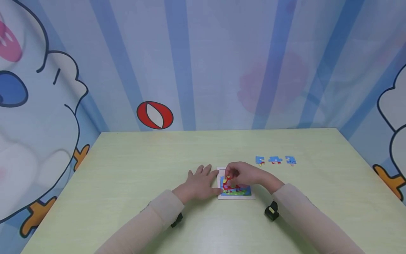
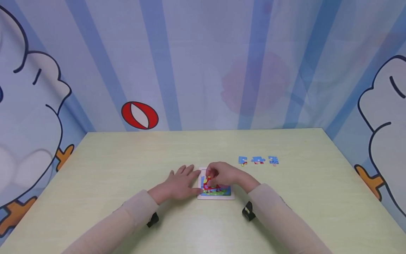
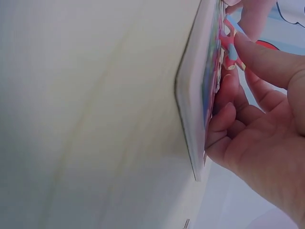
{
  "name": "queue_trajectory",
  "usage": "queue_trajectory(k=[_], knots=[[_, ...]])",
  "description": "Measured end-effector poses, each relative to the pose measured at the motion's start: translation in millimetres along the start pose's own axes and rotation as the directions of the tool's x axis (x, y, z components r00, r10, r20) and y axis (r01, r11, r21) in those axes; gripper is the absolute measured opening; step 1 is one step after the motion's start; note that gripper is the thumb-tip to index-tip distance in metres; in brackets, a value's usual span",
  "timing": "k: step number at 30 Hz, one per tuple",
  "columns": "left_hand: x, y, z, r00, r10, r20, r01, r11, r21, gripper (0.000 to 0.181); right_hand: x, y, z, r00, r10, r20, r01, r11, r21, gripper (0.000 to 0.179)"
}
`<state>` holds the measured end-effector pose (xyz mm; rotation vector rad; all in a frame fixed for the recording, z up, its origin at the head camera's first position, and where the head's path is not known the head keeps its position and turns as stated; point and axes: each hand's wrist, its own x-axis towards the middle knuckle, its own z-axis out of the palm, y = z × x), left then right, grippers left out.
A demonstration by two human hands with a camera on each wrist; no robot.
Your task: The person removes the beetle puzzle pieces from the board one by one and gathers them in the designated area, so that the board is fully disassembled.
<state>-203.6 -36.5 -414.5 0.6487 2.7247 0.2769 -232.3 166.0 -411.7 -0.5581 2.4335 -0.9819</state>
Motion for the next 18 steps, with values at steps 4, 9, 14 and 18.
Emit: queue_trajectory(k=[4,9,14,18], knots=[[0.1,-0.3,0.4,1.0,-0.005,0.004,0.005,1.0,-0.002,0.072,-0.7,0.8,-0.3,1.0,-0.018,0.003,0.018,1.0,0.013,0.009],[0.5,-0.8,0.9,1.0,-0.011,0.0,0.011,1.0,-0.001,0.072,-0.6,2.0,-0.5,0.999,-0.045,0.01,0.044,0.999,0.029,0.006],[1.4,-1.3,1.6,1.0,-0.009,-0.001,0.009,1.0,0.002,0.073,-1.6,1.8,-1.9,0.999,-0.045,0.005,0.045,0.999,0.024,0.004],[1.8,-1.6,2.3,1.0,-0.008,0.001,0.008,1.0,-0.004,0.073,-5.4,1.7,-5.1,0.999,-0.046,-0.007,0.046,0.998,0.041,0.003]])
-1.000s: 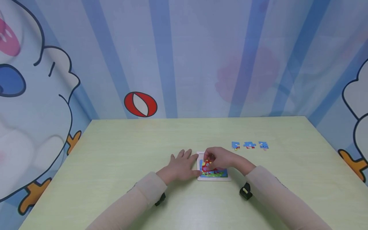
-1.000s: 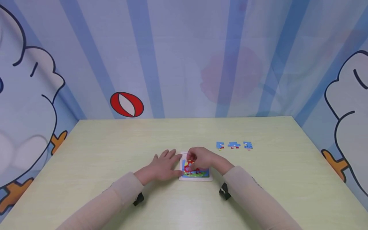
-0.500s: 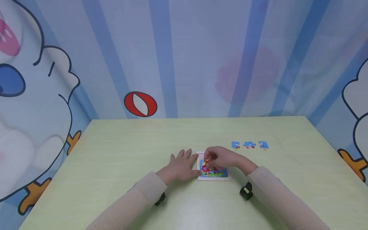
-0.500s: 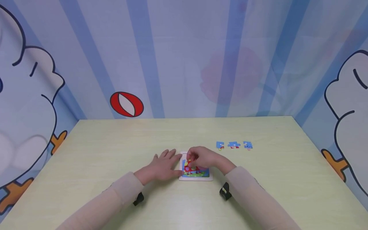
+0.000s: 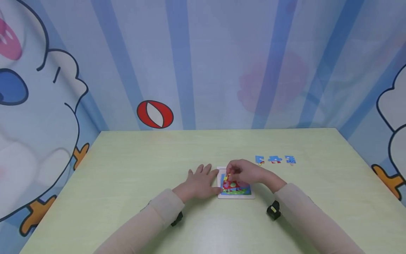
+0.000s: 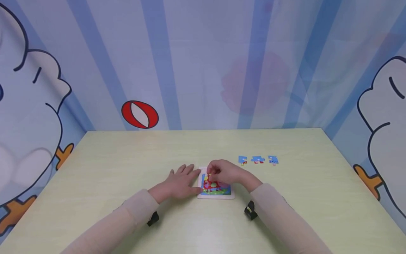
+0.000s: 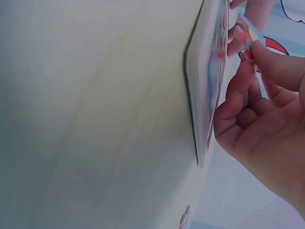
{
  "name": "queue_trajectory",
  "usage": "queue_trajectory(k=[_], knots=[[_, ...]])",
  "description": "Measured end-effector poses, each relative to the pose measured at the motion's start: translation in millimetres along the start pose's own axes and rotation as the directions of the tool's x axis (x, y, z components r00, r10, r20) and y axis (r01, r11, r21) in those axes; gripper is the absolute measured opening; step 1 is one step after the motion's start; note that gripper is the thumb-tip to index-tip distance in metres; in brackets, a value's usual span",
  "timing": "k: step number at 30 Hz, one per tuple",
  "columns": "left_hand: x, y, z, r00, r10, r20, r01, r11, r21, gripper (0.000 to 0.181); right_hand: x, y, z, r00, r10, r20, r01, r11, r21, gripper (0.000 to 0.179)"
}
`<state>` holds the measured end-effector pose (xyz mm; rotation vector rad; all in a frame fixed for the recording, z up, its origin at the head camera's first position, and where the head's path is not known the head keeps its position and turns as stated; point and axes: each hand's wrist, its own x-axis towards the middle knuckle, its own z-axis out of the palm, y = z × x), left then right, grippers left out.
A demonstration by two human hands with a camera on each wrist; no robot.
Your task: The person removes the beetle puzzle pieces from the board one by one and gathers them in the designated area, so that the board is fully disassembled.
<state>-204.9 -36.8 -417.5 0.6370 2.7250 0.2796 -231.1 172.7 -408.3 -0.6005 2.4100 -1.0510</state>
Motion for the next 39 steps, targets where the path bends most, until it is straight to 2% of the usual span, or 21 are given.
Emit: queue_trajectory(k=[15,24,31,39], knots=[[-0.5,1.6,-1.1,1.0,-0.005,-0.007,0.005,1.0,-0.014,0.073,-32.2,10.7,-33.5,0.992,-0.088,-0.09,0.085,0.995,-0.044,0.005],[-1.4,0.7,-1.2,1.0,-0.007,-0.006,0.006,1.0,-0.031,0.074,-50.4,28.9,-48.9,0.991,-0.041,-0.127,0.04,0.999,-0.01,0.006],[-1.9,1.5,-1.3,1.0,-0.007,0.0,0.007,1.0,-0.029,0.074,-54.5,51.2,-53.5,0.99,-0.004,-0.139,0.002,1.0,-0.018,0.005],[-1.5,0.7,-0.8,1.0,-0.005,0.001,0.005,1.0,-0.028,0.073,-57.1,63.1,-57.8,0.991,0.041,-0.13,-0.041,0.999,0.006,0.012]])
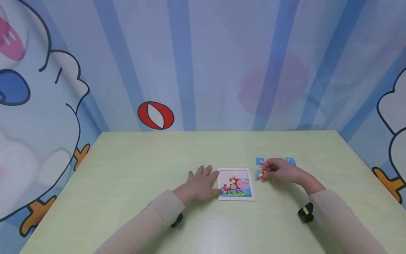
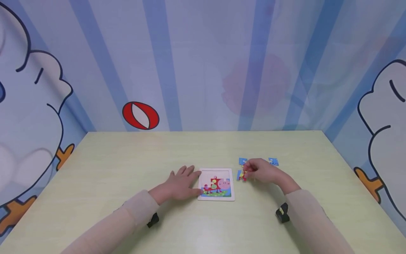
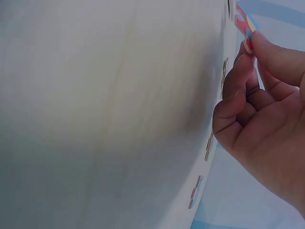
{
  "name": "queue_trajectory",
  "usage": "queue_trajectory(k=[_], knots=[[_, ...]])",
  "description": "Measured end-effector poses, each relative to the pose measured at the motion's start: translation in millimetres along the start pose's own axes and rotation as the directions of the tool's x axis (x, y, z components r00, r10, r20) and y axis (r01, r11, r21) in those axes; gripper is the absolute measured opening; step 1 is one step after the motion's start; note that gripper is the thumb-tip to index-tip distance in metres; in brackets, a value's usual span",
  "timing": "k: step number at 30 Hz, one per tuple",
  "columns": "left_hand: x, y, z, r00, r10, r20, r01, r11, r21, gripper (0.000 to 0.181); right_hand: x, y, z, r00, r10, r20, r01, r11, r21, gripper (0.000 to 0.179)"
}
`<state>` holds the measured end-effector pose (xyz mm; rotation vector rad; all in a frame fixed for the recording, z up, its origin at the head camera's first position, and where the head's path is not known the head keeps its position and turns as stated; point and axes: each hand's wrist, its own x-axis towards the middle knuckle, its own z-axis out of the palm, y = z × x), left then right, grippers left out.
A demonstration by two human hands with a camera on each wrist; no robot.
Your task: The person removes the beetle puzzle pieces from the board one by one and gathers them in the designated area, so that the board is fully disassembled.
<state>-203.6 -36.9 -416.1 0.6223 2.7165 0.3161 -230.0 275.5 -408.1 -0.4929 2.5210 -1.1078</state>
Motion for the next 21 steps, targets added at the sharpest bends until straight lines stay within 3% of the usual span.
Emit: queue_trajectory(k=[9,21], knots=[[-1.0,0.5,-0.6,1.0,-0.001,0.0,0.001,1.0,0.0,0.074,-0.4,4.7,-2.5,1.0,0.021,0.006,-0.021,1.0,-0.002,0.014],[-1.7,1.4,-1.0,1.0,0.002,-0.003,-0.002,1.0,0.011,0.073,3.5,6.4,0.2,0.998,0.048,-0.035,-0.052,0.99,-0.134,0.013]])
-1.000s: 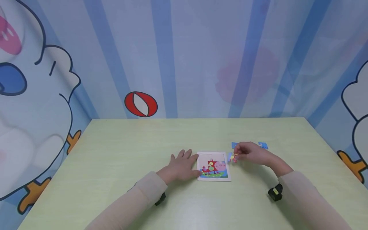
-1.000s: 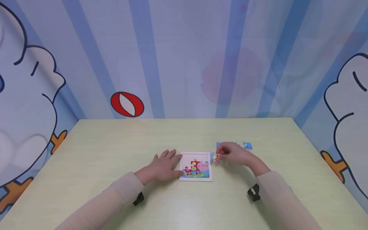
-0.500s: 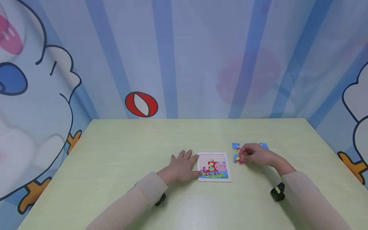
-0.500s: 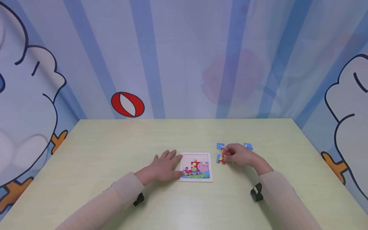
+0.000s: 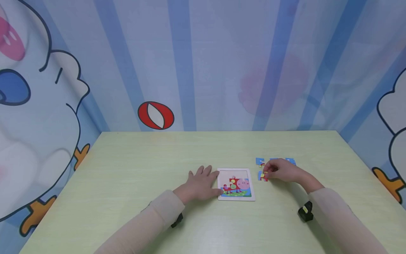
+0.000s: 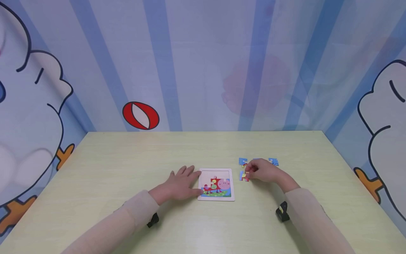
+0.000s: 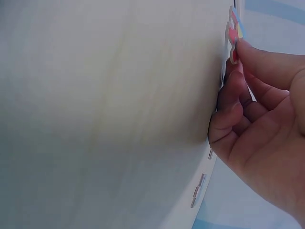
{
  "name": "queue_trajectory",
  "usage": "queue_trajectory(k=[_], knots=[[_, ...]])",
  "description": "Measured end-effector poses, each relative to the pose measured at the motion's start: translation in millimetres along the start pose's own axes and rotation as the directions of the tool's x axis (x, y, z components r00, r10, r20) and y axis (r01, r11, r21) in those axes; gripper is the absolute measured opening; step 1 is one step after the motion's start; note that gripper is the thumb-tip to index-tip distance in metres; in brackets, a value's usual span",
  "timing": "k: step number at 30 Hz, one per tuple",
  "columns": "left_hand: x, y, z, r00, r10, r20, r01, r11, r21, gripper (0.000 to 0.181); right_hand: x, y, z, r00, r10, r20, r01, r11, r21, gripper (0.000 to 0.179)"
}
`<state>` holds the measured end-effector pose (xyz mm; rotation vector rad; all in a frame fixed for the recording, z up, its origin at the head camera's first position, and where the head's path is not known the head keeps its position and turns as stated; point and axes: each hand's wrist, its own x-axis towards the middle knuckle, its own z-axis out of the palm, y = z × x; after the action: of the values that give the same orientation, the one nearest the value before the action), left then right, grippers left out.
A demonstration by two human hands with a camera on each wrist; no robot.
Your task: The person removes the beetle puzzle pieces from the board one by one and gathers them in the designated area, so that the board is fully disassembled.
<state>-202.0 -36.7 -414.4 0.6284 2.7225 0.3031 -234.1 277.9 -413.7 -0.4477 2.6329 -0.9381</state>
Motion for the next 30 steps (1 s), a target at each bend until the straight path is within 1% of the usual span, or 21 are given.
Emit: queue_trajectory(k=[4,9,16,22,27,30], knots=[[-0.3,-0.1,-0.3,1.0,0.006,0.001,-0.006,1.0,0.003,0.073,0.7,-0.1,1.2,1.0,0.007,-0.008,-0.008,1.0,-0.028,0.01],[-0.4,-0.1,-0.4,1.0,0.005,0.0,-0.005,1.0,0.01,0.073,1.1,-0.5,2.1,1.0,0.018,-0.01,-0.019,0.999,-0.032,0.01],[-0.9,0.7,-0.8,1.0,0.005,-0.003,-0.005,1.0,0.007,0.073,0.6,-1.1,2.1,1.0,0.015,-0.016,-0.016,0.999,-0.045,0.011],[-0.2,0.4,-0.9,1.0,0.006,-0.001,-0.006,1.0,0.011,0.073,1.3,-1.3,1.1,1.0,0.015,-0.01,-0.015,1.0,-0.022,0.014],[0.4,-0.1,-0.3,1.0,0.005,0.002,-0.005,1.0,0.015,0.073,1.7,-1.0,-1.2,1.0,-0.015,-0.001,0.015,1.0,0.01,0.015],[0.5,-0.1,0.5,1.0,0.002,0.003,-0.002,1.0,0.011,0.073,1.0,-4.3,-2.0,0.999,-0.033,0.007,0.033,0.999,0.024,0.017]])
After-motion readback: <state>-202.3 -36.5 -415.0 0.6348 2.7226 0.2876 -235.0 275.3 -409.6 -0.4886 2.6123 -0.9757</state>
